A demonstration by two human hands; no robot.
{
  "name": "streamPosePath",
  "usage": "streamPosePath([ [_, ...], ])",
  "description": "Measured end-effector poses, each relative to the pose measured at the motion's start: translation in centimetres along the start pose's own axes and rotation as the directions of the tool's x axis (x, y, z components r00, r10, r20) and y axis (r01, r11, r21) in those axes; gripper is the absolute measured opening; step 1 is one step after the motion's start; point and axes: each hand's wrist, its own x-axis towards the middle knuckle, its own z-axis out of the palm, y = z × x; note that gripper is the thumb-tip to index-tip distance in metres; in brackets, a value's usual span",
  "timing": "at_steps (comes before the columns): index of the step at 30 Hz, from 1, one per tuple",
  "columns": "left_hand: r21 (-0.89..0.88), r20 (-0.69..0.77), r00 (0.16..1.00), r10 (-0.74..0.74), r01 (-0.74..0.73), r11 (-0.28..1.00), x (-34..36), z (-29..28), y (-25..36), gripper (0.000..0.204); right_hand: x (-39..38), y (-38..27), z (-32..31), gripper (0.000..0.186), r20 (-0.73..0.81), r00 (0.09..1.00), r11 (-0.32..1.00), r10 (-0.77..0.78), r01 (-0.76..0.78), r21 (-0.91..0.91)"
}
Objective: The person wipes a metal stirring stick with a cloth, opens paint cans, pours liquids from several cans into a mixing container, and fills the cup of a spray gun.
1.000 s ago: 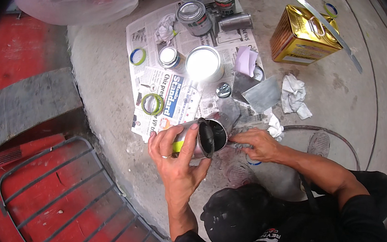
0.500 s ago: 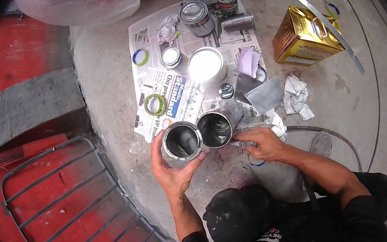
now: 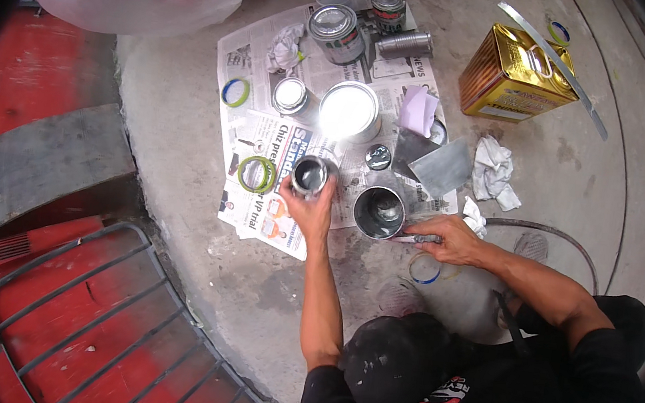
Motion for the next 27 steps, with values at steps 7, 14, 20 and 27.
streamPosePath([
  [7, 0.355, 0.066, 0.997, 0.039, -0.060, 0.933, 0.1, 3.9, -3.1, 0.106, -0.4, -0.8, -0.2, 0.035, 0.069, 0.997, 1.000, -0.025, 0.024, 0.015],
  [14, -0.040, 0.075, 0.989, -0.130, 0.133, 0.990, -4.4, -1.5, -1.7, 0.107, 1.0, 0.1, -1.7, 0.038, 0.012, 0.999, 0.999, -0.038, 0.038, 0.033],
  [20, -0.115, 0.384, 0.917, -0.109, 0.165, 0.980, -9.6, -0.3, 3.8, 0.096, 2.9, -1.0, -0.6, 0.037, 0.295, 0.955, 0.999, -0.019, 0.030, -0.034],
  [27, 0.031, 0.184, 0.967, -0.177, 0.174, 0.984, -10.3, -1.0, 3.6, 0.079, 11.5, -1.9, -5.0, 0.033, 0.437, 0.870, 0.922, 0.227, -0.047, -0.386],
])
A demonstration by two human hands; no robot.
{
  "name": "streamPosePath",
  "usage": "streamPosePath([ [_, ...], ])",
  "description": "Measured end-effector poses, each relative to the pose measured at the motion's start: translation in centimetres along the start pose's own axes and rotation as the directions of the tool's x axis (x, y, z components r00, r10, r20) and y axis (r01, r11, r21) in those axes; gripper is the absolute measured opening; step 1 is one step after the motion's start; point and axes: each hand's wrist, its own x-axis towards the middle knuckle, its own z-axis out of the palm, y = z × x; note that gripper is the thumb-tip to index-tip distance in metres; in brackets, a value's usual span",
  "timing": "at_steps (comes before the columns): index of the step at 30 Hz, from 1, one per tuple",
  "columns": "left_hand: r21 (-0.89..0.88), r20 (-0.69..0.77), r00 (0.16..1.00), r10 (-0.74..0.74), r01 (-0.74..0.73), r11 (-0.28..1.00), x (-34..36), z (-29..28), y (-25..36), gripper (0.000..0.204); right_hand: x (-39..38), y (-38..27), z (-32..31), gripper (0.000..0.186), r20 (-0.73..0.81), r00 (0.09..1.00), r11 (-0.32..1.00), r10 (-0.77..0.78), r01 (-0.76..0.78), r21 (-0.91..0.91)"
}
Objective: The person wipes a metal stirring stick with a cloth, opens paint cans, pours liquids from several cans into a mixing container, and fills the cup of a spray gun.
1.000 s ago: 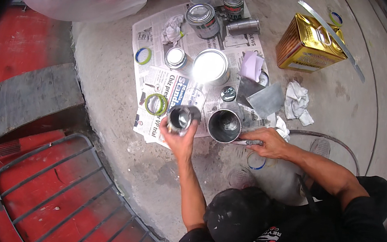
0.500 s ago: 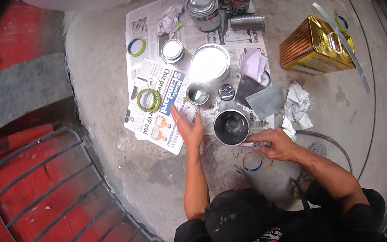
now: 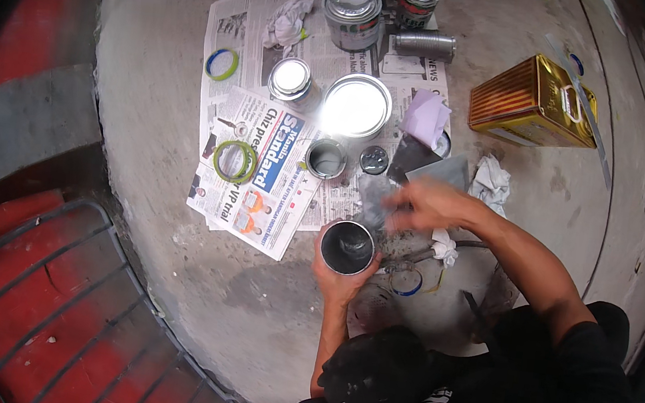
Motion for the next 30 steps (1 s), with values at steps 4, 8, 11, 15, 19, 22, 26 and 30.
streamPosePath([
  [4, 0.033, 0.034, 0.992, 0.118, -0.120, 0.992, 0.5, -0.1, 1.1, 0.084, 5.1, 2.3, 1.0, 0.041, -0.391, 0.896, 0.869, -0.211, -0.012, -0.495],
  [8, 0.049, 0.086, 0.979, 0.184, -0.188, 0.981, 0.9, -0.2, -0.5, 0.087, 7.8, 3.8, 2.3, 0.041, -0.220, 0.921, 0.707, -0.321, 0.078, -0.703],
  [11, 0.065, 0.097, 0.975, 0.199, -0.206, 0.976, 0.9, -0.5, -1.1, 0.088, 8.6, 4.5, 2.7, 0.041, -0.233, 0.931, 0.727, -0.280, 0.047, -0.685],
  [15, 0.046, 0.071, 0.977, 0.199, -0.202, 0.978, 1.3, -0.3, -1.7, 0.087, 8.7, 3.6, 1.8, 0.041, -0.145, 0.976, 0.735, -0.165, 0.023, -0.678],
  [19, 0.049, 0.086, 0.994, 0.070, -0.074, 0.996, 1.2, -0.4, -1.9, 0.086, 7.7, 2.6, 0.8, 0.035, -0.247, 0.947, 0.801, -0.206, 0.018, -0.599],
  [22, 0.005, 0.041, 0.999, 0.009, -0.009, 1.000, 1.2, -0.8, -2.0, 0.083, 5.0, -0.2, 1.1, 0.034, -0.489, 0.800, 0.870, -0.349, 0.082, -0.486],
  [26, -0.014, 0.042, 0.999, -0.020, 0.021, 1.000, 1.2, -0.4, -2.3, 0.085, 4.2, -2.5, 3.0, 0.038, -0.788, 0.483, 0.924, -0.382, 0.210, -0.320],
  [30, -0.042, 0.027, 0.999, -0.041, 0.042, 0.998, 1.5, 0.1, -1.3, 0.090, 9.0, -2.2, 4.0, 0.040, -0.775, 0.517, 0.931, -0.364, 0.181, -0.318],
])
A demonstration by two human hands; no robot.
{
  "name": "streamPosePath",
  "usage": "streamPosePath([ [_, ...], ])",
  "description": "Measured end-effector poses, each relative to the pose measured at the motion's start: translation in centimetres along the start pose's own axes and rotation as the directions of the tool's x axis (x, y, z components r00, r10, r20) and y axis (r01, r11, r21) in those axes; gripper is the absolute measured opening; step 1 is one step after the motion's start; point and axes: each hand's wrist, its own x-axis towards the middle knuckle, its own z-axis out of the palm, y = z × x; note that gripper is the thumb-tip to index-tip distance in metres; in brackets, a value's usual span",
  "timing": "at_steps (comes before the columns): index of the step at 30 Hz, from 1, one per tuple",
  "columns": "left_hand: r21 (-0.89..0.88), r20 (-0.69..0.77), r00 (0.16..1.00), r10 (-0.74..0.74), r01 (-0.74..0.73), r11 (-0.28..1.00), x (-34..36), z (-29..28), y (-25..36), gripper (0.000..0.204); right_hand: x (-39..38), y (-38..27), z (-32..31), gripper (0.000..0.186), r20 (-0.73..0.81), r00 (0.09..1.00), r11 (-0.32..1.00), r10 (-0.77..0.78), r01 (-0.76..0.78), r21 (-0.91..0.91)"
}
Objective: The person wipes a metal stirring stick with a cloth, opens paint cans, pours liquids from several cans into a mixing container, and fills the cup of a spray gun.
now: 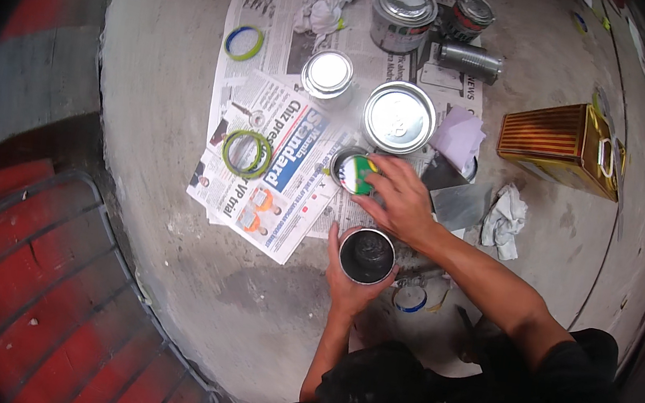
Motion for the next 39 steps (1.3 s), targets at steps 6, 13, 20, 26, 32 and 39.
streamPosePath([
  [6, 0.026, 0.083, 0.995, 0.055, -0.057, 0.998, 0.4, 0.2, 0.5, 0.089, -0.1, 0.2, 0.3, 0.038, 0.122, 0.987, 0.990, 0.109, -0.097, -0.097],
  [13, -0.045, 0.126, 0.985, 0.116, -0.111, 0.993, 0.8, 0.5, 1.9, 0.082, -4.8, 4.1, -9.6, 0.073, 0.893, 0.441, 0.844, 0.090, -0.510, 0.167],
  [20, -0.082, 0.160, 0.977, 0.141, -0.129, 0.988, 1.8, -0.2, 5.4, 0.093, -9.4, 1.5, -10.5, 0.090, 0.748, 0.617, 0.691, -0.245, -0.430, 0.581],
  [26, -0.031, 0.111, 0.978, 0.179, -0.176, 0.984, 1.2, 2.2, 8.2, 0.103, -10.7, -2.7, -10.3, 0.043, 0.681, 0.726, 0.776, 0.097, -0.484, 0.405],
  [32, -0.119, -0.019, 0.983, 0.181, -0.182, 0.976, -0.5, 2.2, 8.0, 0.096, -10.4, -2.9, -11.2, 0.040, 0.646, 0.763, 0.823, 0.007, -0.371, 0.429],
  [39, 0.107, 0.247, 0.891, 0.382, -0.417, 0.902, -0.6, 6.5, 11.0, 0.082, -12.3, -0.4, -18.1, 0.041, 0.690, 0.723, 0.914, 0.036, -0.303, 0.270],
])
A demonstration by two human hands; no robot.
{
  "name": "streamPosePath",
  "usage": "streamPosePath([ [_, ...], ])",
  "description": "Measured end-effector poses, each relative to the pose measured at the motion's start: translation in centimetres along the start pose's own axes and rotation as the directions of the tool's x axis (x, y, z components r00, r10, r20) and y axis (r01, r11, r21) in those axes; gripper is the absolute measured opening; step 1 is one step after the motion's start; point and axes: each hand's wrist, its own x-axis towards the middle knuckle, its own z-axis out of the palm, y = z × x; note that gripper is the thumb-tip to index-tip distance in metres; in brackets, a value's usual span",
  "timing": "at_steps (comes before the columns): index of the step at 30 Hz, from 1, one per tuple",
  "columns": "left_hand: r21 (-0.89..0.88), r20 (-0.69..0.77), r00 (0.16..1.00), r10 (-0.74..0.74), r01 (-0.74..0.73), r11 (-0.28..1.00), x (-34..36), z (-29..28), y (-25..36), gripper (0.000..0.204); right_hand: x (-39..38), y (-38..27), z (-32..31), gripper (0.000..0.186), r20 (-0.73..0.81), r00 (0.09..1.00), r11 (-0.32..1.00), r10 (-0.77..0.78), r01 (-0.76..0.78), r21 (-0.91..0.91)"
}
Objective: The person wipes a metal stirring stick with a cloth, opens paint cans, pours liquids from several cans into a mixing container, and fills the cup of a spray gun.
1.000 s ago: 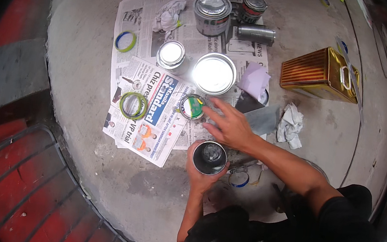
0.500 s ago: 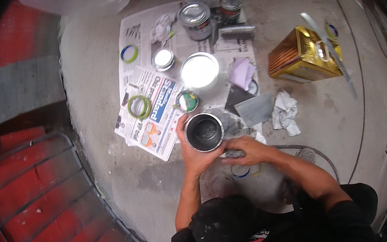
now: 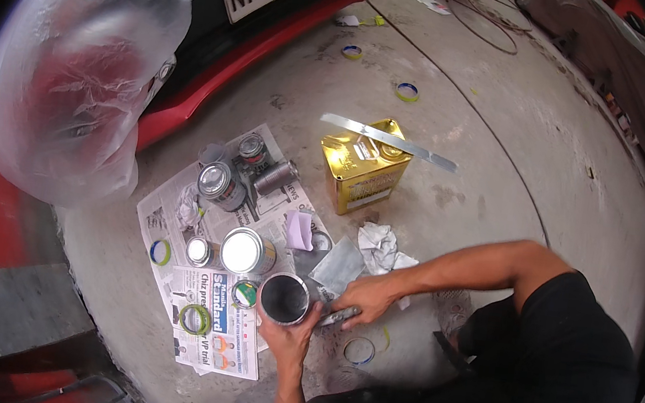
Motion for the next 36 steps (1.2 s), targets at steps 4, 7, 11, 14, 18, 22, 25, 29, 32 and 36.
streamPosePath([
  [4, -0.035, 0.133, 0.986, 0.099, -0.095, 0.995, 3.2, 0.9, 4.8, 0.075, -2.9, -2.0, -3.9, 0.041, 0.055, 0.997, 0.998, 0.058, -0.056, -0.039],
  [7, -0.066, 0.202, 0.978, 0.052, -0.040, 0.997, 3.8, 2.7, 6.1, 0.077, -4.9, -2.0, -5.3, 0.041, 0.010, 0.994, 0.989, 0.106, -0.105, -0.105],
  [11, 0.013, 0.204, 0.977, 0.065, -0.069, 0.998, 3.7, 4.2, 5.6, 0.080, -5.9, 0.7, -3.4, 0.042, -0.141, 0.989, 0.997, 0.043, -0.052, -0.059],
  [14, 0.048, 0.228, 0.969, 0.098, -0.111, 0.993, 2.3, 5.7, 5.3, 0.082, -8.0, 0.8, -1.8, 0.045, -0.149, 0.988, 0.995, 0.039, -0.026, 0.092],
  [18, 0.047, 0.331, 0.939, 0.092, -0.114, 0.992, 2.4, 6.3, 3.0, 0.099, -7.2, 5.1, 0.0, 0.045, -0.215, 0.977, 1.000, -0.004, 0.000, -0.015],
  [22, 0.074, 0.290, 0.895, 0.340, -0.375, 0.924, 4.7, 7.1, 1.5, 0.103, -9.0, 3.8, -0.4, 0.045, -0.389, 0.916, 0.995, 0.095, -0.083, 0.048],
  [25, -0.209, 0.003, 0.999, 0.043, -0.042, 0.977, 5.0, 6.8, -2.3, 0.062, -9.3, 3.1, -0.7, 0.045, -0.521, 0.844, 0.975, 0.126, -0.009, 0.222],
  [29, 0.367, 0.727, 0.540, -0.423, 0.214, 0.905, 6.9, 5.9, -2.6, 0.034, -6.5, 1.0, -3.9, 0.051, -0.593, 0.801, 0.989, 0.083, 0.007, 0.148],
  [32, -0.027, 0.819, 0.430, -0.381, 0.692, 0.722, 3.0, 11.4, -4.3, 0.034, -6.8, 0.4, -5.8, 0.061, -0.661, 0.731, 0.978, 0.170, -0.040, 0.207],
  [36, -0.619, 0.775, 0.604, -0.189, 0.785, -0.029, -5.5, 20.8, -6.4, 0.037, -6.0, 2.0, -5.1, 0.049, -0.777, 0.615, 0.978, 0.132, 0.049, 0.205],
])
